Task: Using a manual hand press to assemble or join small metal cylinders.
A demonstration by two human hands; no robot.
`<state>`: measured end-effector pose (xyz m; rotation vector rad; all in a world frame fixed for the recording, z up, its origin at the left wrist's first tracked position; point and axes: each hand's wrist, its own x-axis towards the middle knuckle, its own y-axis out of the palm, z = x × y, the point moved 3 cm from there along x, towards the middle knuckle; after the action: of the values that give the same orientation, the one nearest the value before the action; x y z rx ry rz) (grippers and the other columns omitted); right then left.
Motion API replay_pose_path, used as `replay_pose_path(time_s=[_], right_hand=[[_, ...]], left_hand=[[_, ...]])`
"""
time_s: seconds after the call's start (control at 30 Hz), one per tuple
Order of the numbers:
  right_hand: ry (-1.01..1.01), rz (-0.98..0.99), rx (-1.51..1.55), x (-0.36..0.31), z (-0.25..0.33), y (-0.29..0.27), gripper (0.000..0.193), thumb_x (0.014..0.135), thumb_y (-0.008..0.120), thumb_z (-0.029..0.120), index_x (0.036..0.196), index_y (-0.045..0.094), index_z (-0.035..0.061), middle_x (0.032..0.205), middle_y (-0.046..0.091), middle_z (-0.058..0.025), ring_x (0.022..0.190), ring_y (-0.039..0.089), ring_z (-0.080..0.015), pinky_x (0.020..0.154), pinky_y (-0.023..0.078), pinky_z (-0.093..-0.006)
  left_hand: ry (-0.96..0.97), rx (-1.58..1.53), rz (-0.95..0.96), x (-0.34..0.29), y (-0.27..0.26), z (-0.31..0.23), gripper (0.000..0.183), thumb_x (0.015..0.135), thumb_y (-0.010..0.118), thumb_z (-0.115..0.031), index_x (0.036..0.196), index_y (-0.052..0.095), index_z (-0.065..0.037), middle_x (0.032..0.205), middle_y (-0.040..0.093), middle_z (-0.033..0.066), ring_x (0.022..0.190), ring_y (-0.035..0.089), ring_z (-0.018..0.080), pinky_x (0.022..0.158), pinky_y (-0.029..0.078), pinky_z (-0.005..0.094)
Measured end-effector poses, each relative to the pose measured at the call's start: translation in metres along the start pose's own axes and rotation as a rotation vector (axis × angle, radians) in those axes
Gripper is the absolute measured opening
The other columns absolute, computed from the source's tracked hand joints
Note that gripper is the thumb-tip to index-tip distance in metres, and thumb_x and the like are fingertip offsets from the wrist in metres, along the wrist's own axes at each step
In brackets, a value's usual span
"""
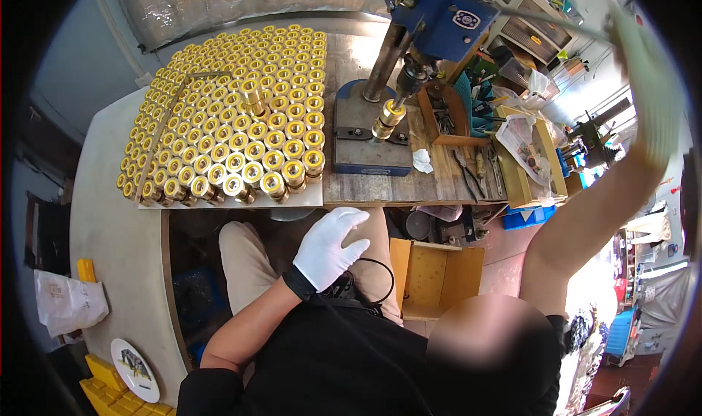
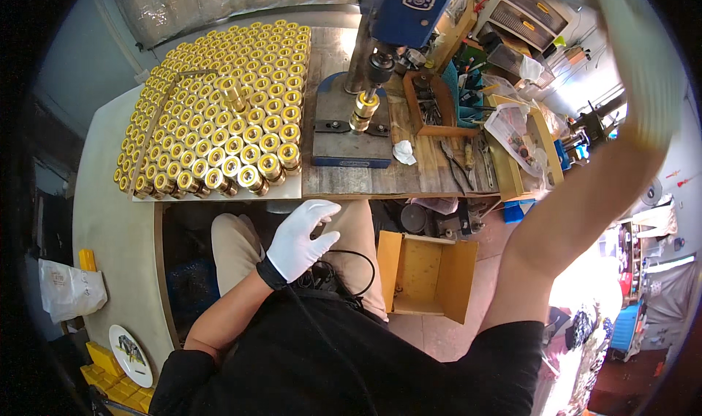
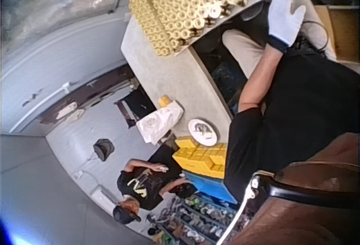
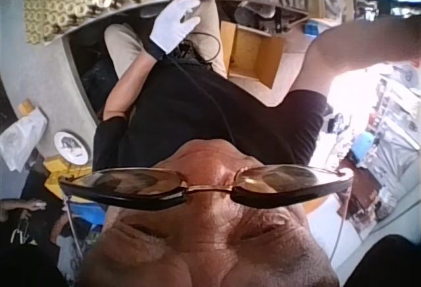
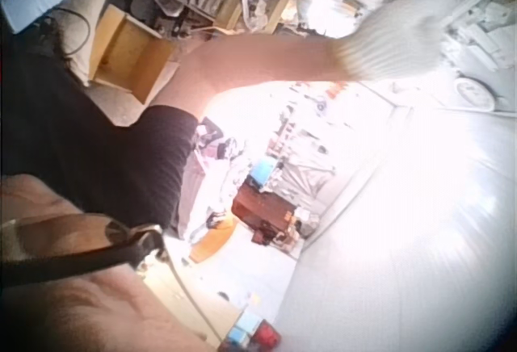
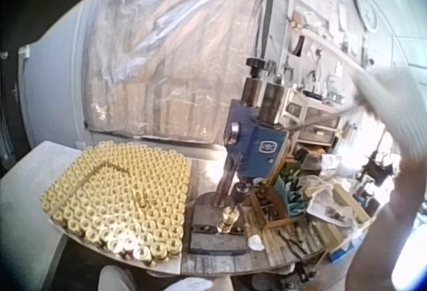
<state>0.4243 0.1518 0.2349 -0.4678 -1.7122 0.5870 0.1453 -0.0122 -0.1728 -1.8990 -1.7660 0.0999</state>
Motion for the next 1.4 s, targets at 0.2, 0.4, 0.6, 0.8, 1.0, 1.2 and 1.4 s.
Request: replay_pose_path(time_s=[0.2,0.4,0.6,0.8,1.0,1.2,1.4], right_hand=[[0.192,0.396,0.228,-0.207,0.070,0.064,0.047,0.106,0.064,0.030,0.147,0.063,0.0074,0.115,0.077,-0.0188,0.108,0.074,-0.0281,0.095,0.056,-0.0387],[0.144,0.416,0.096,-0.188,0.078,0.092,0.054,0.104,0.067,0.038,0.152,0.057,0.0155,0.111,0.072,-0.0211,0.100,0.070,-0.0403,0.088,0.054,-0.0468],[0.244,0.377,0.221,-0.194,0.079,0.105,0.048,0.106,0.063,0.035,0.151,0.060,0.0172,0.117,0.073,-0.0203,0.102,0.071,-0.0375,0.091,0.054,-0.0434],[0.351,0.313,0.408,-0.200,0.082,0.109,0.043,0.109,0.059,0.032,0.150,0.063,0.0192,0.123,0.074,-0.0192,0.104,0.073,-0.0342,0.095,0.055,-0.0393],[0.175,-0.130,0.771,-0.240,0.064,0.132,0.036,0.111,0.055,0.014,0.143,0.066,0.0021,0.124,0.075,-0.0208,0.105,0.075,-0.0261,0.092,0.059,-0.0346],[0.039,-0.411,0.071,-0.164,0.014,0.050,0.025,0.104,0.063,0.004,0.127,0.072,-0.0012,0.123,0.074,-0.0146,0.095,0.075,-0.0215,0.089,0.062,-0.0326],[0.028,-0.295,1.103,-0.019,-0.055,0.078,0.027,0.108,0.059,0.014,0.125,0.073,-0.0019,0.121,0.075,-0.0127,0.106,0.075,-0.0203,0.094,0.061,-0.0342]], left_hand=[[0.239,0.033,0.170,0.039,0.005,-0.049,0.045,0.094,0.074,-0.028,0.133,0.066,-0.005,0.132,0.068,0.0181,0.120,0.064,0.0399,0.104,0.051,0.0481],[0.876,0.138,-0.109,0.134,0.034,-0.199,0.055,0.078,0.082,-0.045,0.117,0.069,-0.009,0.116,0.064,0.0070,0.119,0.059,0.0286,0.111,0.043,0.0462],[0.957,0.298,0.011,0.172,0.074,-0.191,0.055,0.076,0.078,-0.061,0.093,0.078,-0.009,0.100,0.068,0.0052,0.113,0.062,0.0258,0.117,0.037,0.0456],[0.859,0.357,0.068,0.156,0.069,-0.168,0.055,0.077,0.081,-0.053,0.105,0.076,-0.006,0.115,0.070,0.0098,0.123,0.060,0.0296,0.121,0.036,0.0473],[0.549,0.025,0.160,0.046,0.013,-0.090,0.063,0.085,0.080,-0.040,0.134,0.065,-0.003,0.140,0.064,0.0183,0.132,0.058,0.0396,0.112,0.047,0.0501],[0.036,0.505,-0.358,-0.017,-0.096,-0.011,0.048,0.086,0.080,-0.022,0.130,0.068,-0.004,0.131,0.071,0.0181,0.122,0.066,0.0390,0.103,0.052,0.0477],[-0.119,0.780,-0.339,0.000,-0.110,0.012,0.048,0.085,0.082,-0.019,0.129,0.068,-0.008,0.130,0.071,0.0133,0.107,0.071,0.0359,0.091,0.057,0.0439]])
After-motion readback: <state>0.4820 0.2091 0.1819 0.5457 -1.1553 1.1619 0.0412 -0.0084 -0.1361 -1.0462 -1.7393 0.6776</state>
